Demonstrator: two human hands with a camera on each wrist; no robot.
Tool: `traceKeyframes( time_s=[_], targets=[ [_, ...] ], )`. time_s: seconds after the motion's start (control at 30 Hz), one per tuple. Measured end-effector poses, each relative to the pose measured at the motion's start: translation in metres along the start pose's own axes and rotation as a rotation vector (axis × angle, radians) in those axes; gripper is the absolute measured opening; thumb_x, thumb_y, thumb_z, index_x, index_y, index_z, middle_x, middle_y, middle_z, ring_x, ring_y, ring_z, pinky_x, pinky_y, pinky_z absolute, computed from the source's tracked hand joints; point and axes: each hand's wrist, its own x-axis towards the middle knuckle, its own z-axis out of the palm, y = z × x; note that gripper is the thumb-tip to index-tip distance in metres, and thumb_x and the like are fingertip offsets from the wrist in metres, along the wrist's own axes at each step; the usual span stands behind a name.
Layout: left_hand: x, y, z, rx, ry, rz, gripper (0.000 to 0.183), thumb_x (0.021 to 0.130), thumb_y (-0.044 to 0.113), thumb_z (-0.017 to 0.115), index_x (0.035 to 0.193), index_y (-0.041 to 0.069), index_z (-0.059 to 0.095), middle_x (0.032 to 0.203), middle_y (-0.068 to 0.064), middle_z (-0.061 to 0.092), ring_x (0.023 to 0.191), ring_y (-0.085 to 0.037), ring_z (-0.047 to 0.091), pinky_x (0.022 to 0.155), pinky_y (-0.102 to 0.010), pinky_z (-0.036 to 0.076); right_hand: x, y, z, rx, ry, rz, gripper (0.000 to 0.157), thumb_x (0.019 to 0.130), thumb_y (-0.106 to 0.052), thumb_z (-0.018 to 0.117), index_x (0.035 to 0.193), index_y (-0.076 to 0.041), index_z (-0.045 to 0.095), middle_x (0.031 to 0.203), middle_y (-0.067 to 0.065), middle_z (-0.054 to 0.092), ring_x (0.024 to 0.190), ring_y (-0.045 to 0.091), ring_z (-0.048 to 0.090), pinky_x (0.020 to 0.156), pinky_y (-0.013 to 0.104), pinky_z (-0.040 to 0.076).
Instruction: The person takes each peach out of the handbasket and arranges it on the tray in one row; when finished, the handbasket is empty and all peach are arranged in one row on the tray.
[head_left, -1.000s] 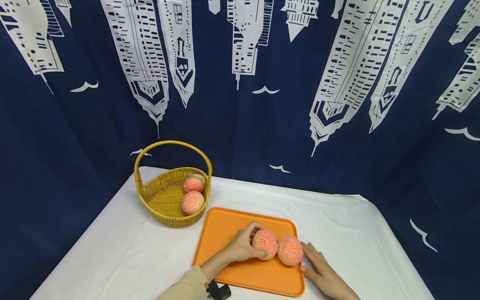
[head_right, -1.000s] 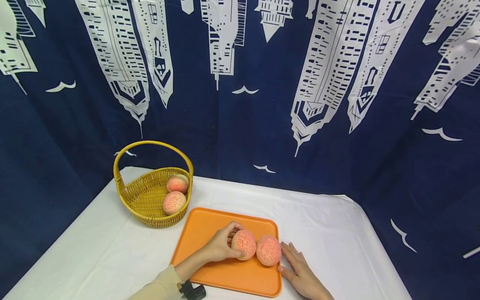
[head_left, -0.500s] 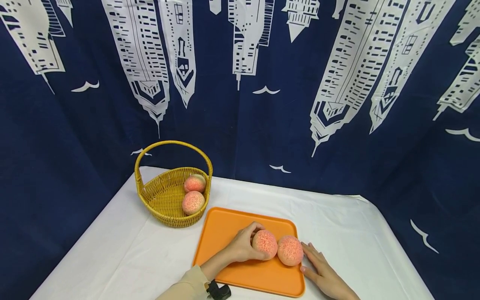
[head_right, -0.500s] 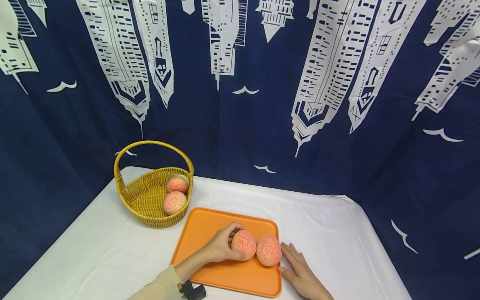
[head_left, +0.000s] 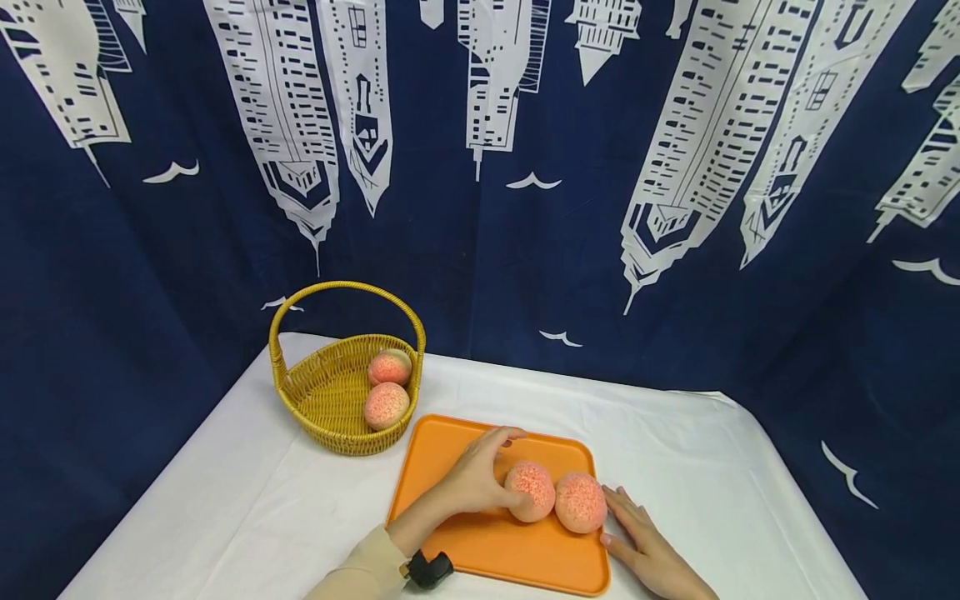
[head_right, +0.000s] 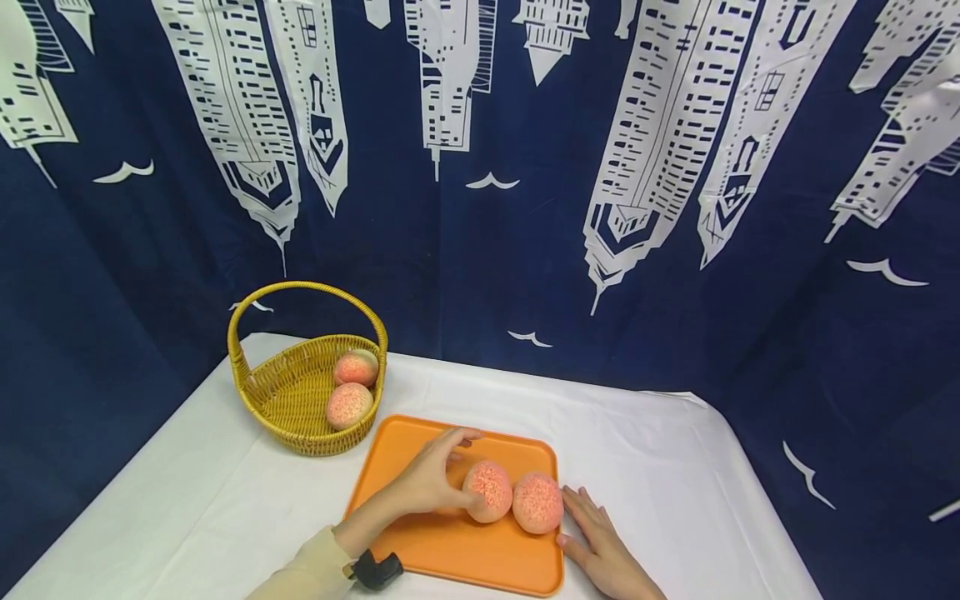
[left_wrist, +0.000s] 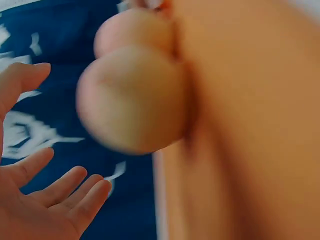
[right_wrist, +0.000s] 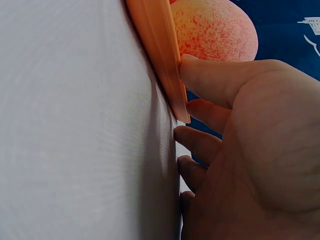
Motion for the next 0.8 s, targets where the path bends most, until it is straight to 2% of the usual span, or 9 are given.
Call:
traceKeyframes(
  time_s=[0.07, 0.13, 0.2, 0.23, 0.3, 0.37, 0.47, 0.57, 0.8],
  targets=[
    [-0.001, 0.008, -0.017, -0.007, 0.056, 0.052, 0.076, 0.070, 0.025, 0.087, 0.136, 0.014, 0.051, 0.135, -0.005, 0.053, 0.121, -0.028, 0.052, 0.100, -0.041, 0.048, -0.001, 0.001, 0.000, 0.014, -0.005, 0.002, 0.069, 0.095, -0.034, 0.060, 0.153, -0.010, 0.031, 0.161, 0.017, 0.022, 0.149, 0.005, -0.004, 0.119, 0.029, -0.015],
    [-0.003, 0.014, -0.036, -0.016, 0.121, 0.091, 0.072, 0.070, 0.023, 0.086, 0.134, 0.014, 0.053, 0.134, -0.005, 0.054, 0.121, -0.029, 0.052, 0.099, -0.043, 0.049, -0.001, 0.001, 0.000, 0.017, -0.023, 0.031, 0.070, 0.095, -0.036, 0.059, 0.154, -0.011, 0.030, 0.162, 0.016, 0.019, 0.140, -0.012, -0.006, 0.118, 0.026, -0.016],
    [-0.005, 0.017, -0.057, -0.046, 0.190, 0.127, 0.069, 0.070, 0.018, 0.086, 0.132, 0.012, 0.055, 0.132, -0.009, 0.055, 0.121, -0.031, 0.052, 0.099, -0.045, 0.049, 0.000, 0.000, 0.000, -0.004, -0.044, 0.049, 0.071, 0.096, -0.037, 0.058, 0.155, -0.011, 0.028, 0.162, 0.016, 0.018, 0.145, -0.003, -0.007, 0.120, 0.043, -0.014],
    [-0.006, 0.016, -0.067, -0.053, 0.229, 0.141, 0.068, 0.070, 0.016, 0.086, 0.131, 0.010, 0.055, 0.131, -0.010, 0.056, 0.120, -0.031, 0.052, 0.098, -0.046, 0.050, 0.001, 0.000, -0.001, -0.013, -0.056, 0.064, 0.072, 0.096, -0.038, 0.058, 0.155, -0.011, 0.026, 0.163, 0.015, 0.017, 0.147, 0.002, -0.008, 0.120, 0.046, -0.014],
    [-0.010, 0.012, -0.090, -0.074, 0.276, 0.129, 0.066, 0.071, 0.014, 0.086, 0.130, 0.008, 0.056, 0.130, -0.013, 0.056, 0.121, -0.033, 0.052, 0.098, -0.050, 0.048, 0.002, -0.001, -0.002, -0.036, -0.068, 0.067, 0.072, 0.096, -0.038, 0.058, 0.155, -0.010, 0.026, 0.163, 0.016, 0.017, 0.150, 0.023, -0.006, 0.115, 0.063, -0.010],
    [-0.014, 0.005, -0.111, -0.080, 0.327, 0.102, 0.065, 0.072, 0.011, 0.085, 0.129, 0.005, 0.056, 0.130, -0.017, 0.055, 0.120, -0.037, 0.052, 0.099, -0.053, 0.047, 0.003, -0.001, -0.002, -0.049, -0.070, 0.068, 0.073, 0.096, -0.038, 0.058, 0.155, -0.010, 0.026, 0.162, 0.016, 0.017, 0.149, 0.040, -0.002, 0.115, 0.065, -0.008],
    [-0.022, -0.008, -0.140, -0.059, 0.388, 0.012, 0.064, 0.073, 0.010, 0.084, 0.130, 0.005, 0.055, 0.129, -0.019, 0.055, 0.121, -0.040, 0.052, 0.099, -0.056, 0.045, 0.003, -0.002, -0.002, -0.053, -0.068, 0.067, 0.072, 0.096, -0.038, 0.058, 0.155, -0.010, 0.026, 0.162, 0.017, 0.017, 0.149, 0.041, -0.001, 0.115, 0.064, -0.008],
    [-0.027, -0.026, -0.159, -0.069, 0.428, -0.057, 0.065, 0.074, 0.007, 0.082, 0.132, 0.003, 0.053, 0.131, -0.023, 0.053, 0.121, -0.042, 0.050, 0.100, -0.057, 0.045, 0.003, -0.002, -0.003, -0.057, -0.063, 0.065, 0.072, 0.096, -0.038, 0.058, 0.155, -0.011, 0.026, 0.162, 0.016, 0.018, 0.149, 0.038, -0.001, 0.115, 0.064, -0.007],
    [-0.031, -0.060, -0.177, -0.155, 0.376, -0.160, 0.067, 0.081, 0.010, 0.078, 0.139, 0.000, 0.046, 0.139, -0.025, 0.046, 0.129, -0.043, 0.042, 0.104, -0.058, 0.041, 0.004, -0.002, -0.003, -0.041, -0.069, 0.072, 0.072, 0.096, -0.037, 0.058, 0.155, -0.012, 0.026, 0.163, 0.016, 0.016, 0.149, 0.033, -0.002, 0.116, 0.062, -0.009]
  ],
)
